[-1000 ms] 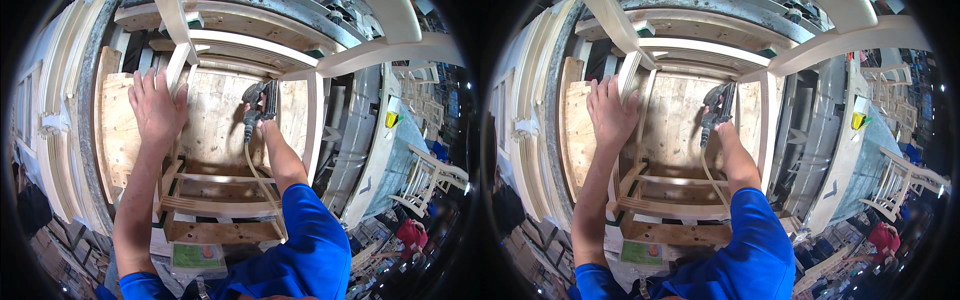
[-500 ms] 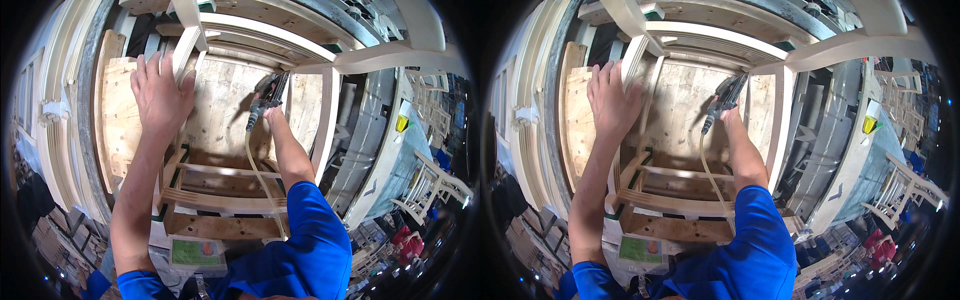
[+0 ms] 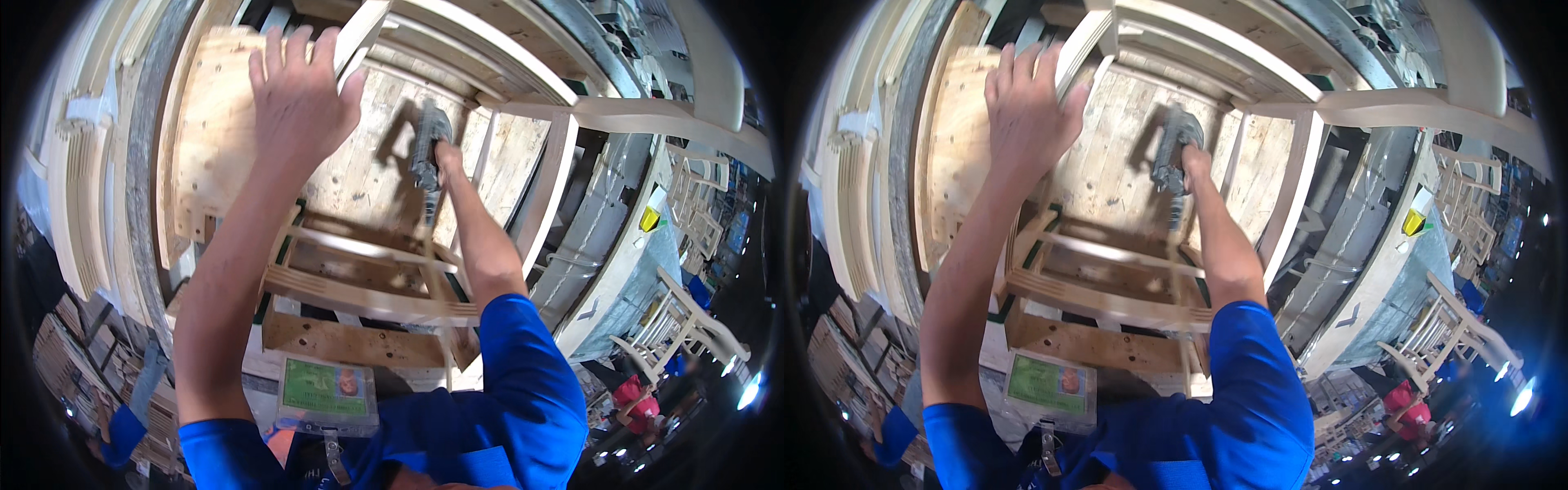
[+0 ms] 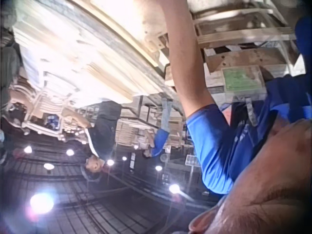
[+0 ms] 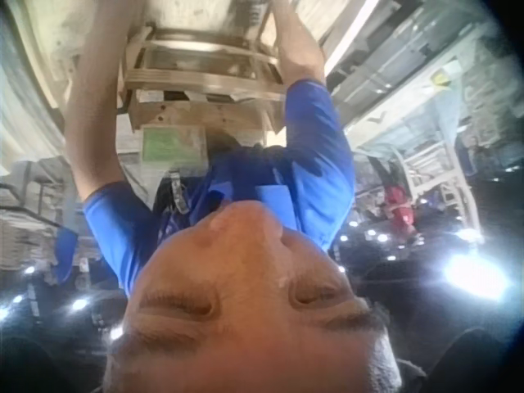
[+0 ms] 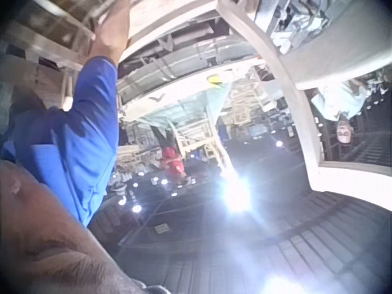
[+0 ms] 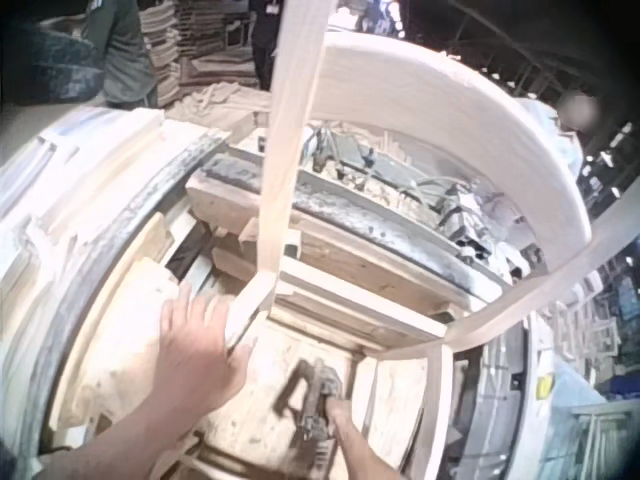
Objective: The person assembles wooden chair frames on a workbench in a factory. They receive a chair frame, position it on a jig, and use a pneumatic nail gun to fasten the seat rails to the legs. The person repeats this process for multiple chairs, moving each completed frame aside.
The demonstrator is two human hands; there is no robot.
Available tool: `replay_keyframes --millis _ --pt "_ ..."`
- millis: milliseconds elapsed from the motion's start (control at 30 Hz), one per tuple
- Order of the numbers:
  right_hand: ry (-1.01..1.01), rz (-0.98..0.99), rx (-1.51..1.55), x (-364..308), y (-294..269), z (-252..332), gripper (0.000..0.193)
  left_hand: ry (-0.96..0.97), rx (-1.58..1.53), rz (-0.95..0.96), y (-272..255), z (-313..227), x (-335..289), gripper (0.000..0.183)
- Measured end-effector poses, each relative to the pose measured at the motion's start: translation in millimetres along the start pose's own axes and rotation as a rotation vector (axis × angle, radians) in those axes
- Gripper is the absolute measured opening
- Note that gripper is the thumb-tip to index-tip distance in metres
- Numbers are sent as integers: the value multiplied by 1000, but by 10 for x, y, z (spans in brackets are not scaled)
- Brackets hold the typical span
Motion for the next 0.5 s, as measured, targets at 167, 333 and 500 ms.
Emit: replay_keyframes --millis 167,333,500 --pt "-901 255 -1641 -599 307 811 50 6 -2 4 0 30 -84 58" --pt "-1121 755 -2292 -589 683 346 33 71 -113 -102 -26 34 -71 52" --pt "-1235 768 -2291 -688 570 -57 15 56 -165 -152 -85 97 -149 45"
Point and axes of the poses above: each hand's wrist, its own x-axis towards the middle knuckle, its own y-axis out of the palm, z = x × y, the point moved 1 cm from there along x, towards the middle knuckle, and after that the axes turned 9 degrees about -x, right-handed, at the moved point
